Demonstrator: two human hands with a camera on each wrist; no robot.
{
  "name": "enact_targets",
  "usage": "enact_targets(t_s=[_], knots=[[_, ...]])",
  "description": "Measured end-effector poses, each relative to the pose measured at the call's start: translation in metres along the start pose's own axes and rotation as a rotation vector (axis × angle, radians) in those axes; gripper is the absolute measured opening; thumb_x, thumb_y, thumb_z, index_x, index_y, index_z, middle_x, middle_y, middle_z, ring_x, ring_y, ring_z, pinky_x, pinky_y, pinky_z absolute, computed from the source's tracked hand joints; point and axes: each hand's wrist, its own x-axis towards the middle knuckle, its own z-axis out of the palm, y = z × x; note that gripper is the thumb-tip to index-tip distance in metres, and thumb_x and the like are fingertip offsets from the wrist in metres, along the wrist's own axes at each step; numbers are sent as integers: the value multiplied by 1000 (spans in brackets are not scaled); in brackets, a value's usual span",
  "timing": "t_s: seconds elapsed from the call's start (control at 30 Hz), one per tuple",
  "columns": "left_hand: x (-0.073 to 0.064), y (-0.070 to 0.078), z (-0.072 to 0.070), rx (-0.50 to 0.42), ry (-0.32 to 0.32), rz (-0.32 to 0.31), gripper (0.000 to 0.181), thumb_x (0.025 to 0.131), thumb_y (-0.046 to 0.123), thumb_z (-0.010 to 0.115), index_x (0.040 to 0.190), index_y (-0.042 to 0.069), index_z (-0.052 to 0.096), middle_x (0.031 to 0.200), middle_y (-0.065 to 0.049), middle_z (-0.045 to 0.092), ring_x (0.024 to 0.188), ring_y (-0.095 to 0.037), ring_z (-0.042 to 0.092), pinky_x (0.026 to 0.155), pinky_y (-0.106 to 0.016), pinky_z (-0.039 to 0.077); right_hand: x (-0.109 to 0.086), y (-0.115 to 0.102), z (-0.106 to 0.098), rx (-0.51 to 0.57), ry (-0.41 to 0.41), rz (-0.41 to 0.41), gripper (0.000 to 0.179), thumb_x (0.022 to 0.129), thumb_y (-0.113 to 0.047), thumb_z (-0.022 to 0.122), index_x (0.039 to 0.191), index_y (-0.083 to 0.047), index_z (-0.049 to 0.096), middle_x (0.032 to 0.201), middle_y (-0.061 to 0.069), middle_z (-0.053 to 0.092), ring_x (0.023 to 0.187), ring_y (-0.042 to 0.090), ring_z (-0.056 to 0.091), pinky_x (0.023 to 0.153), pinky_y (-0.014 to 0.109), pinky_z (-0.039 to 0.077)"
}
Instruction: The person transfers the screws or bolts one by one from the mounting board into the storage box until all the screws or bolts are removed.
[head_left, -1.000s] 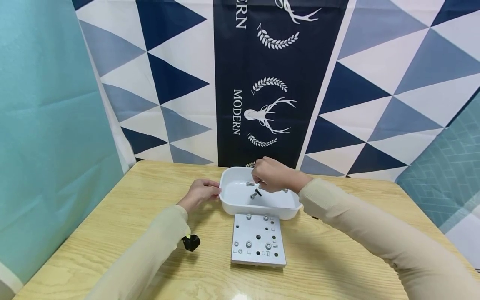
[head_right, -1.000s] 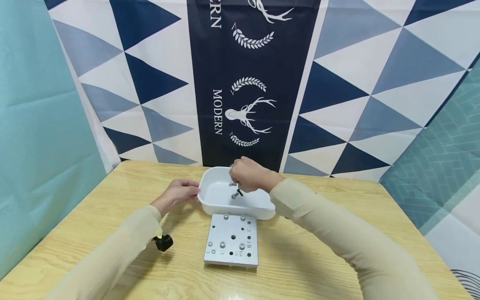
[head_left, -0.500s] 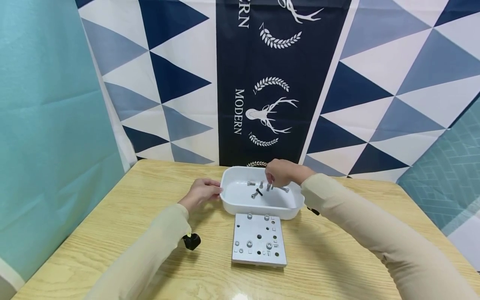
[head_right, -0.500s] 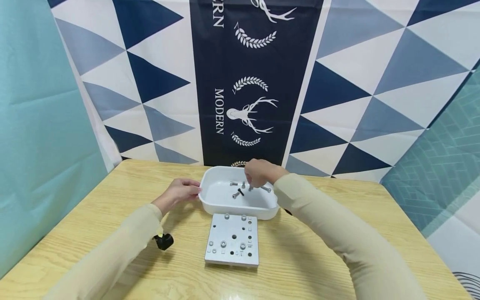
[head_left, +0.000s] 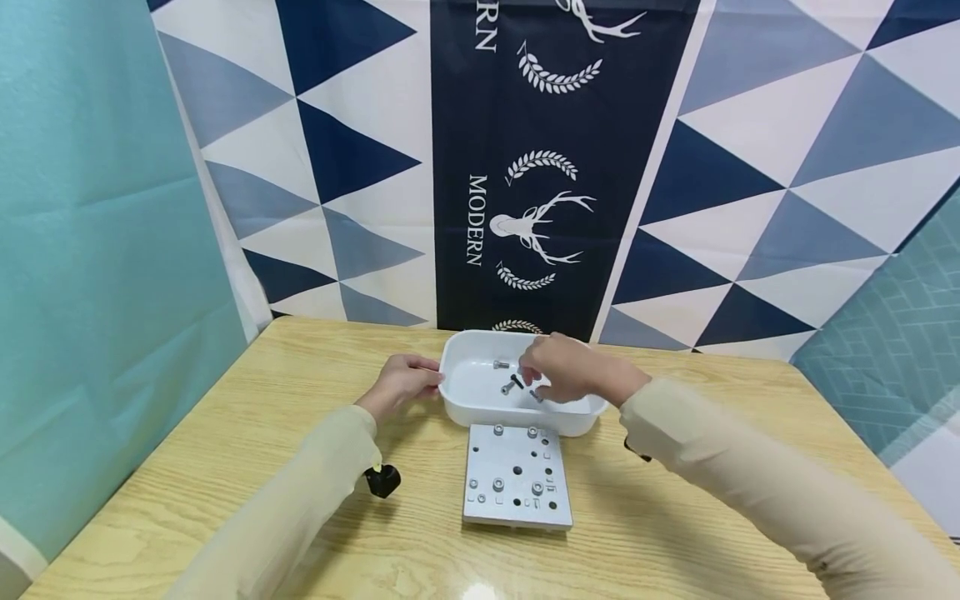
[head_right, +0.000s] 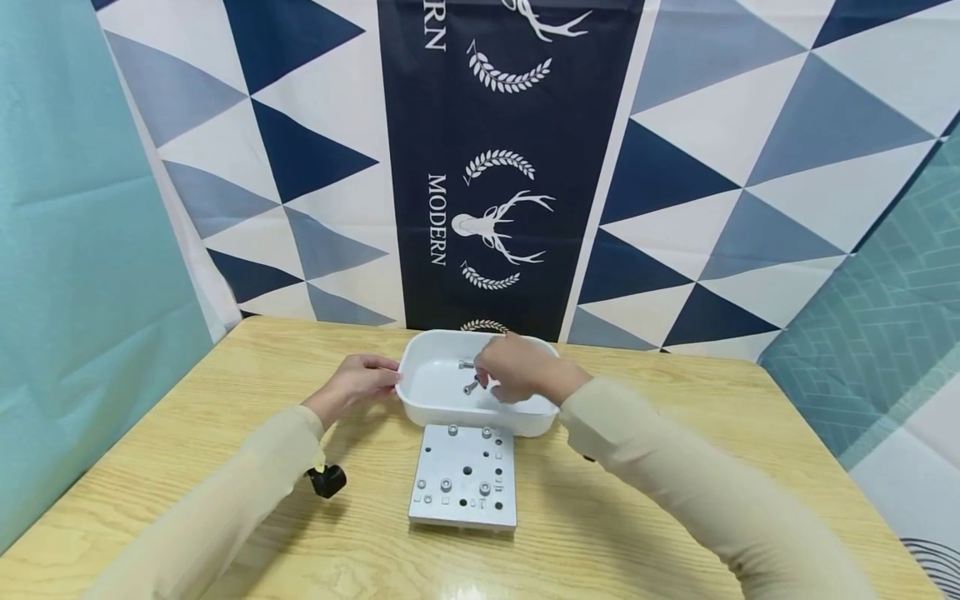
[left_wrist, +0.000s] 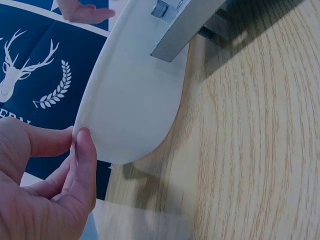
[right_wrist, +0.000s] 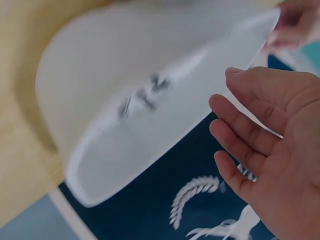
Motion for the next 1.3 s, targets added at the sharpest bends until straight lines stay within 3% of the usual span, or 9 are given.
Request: enact_targets(t_s=[0.23,0.43,0.83,1.3], knots=[[2,-2,0,-19,-17,9,28,86,-1,65,112,-9,62,92,-10,61,64,-9,59,67,-19,57,-15,-38,9,20,85,-52,17,76,-13,78,90,-17,69,88,-5,69,85,11,57,79,30,46],[1,1,-2,-7,-13,11,28,86,-1,66,113,-8,62,98,-13,62,72,-13,63,74,-24,59,-18,-60,11,54,109,-94,17,78,-13,77,92,-17,69,91,-6,68,89,10,56,85,32,48],[0,0,-2,-4,-17,6,29,87,2,66,113,-7,62,96,-12,63,65,-8,61,68,-20,58,-16,-102,12,44,23,-194,15,83,-19,73,98,-20,69,96,-11,66,95,7,55,91,29,47],[0,0,-2,23,-12,-4,27,88,5,66,112,-5,63,98,-11,63,69,-9,62,84,-31,59,-10,-115,25,-33,36,-278,15,84,-8,65,89,-22,68,87,-12,65,85,6,53,79,22,44]])
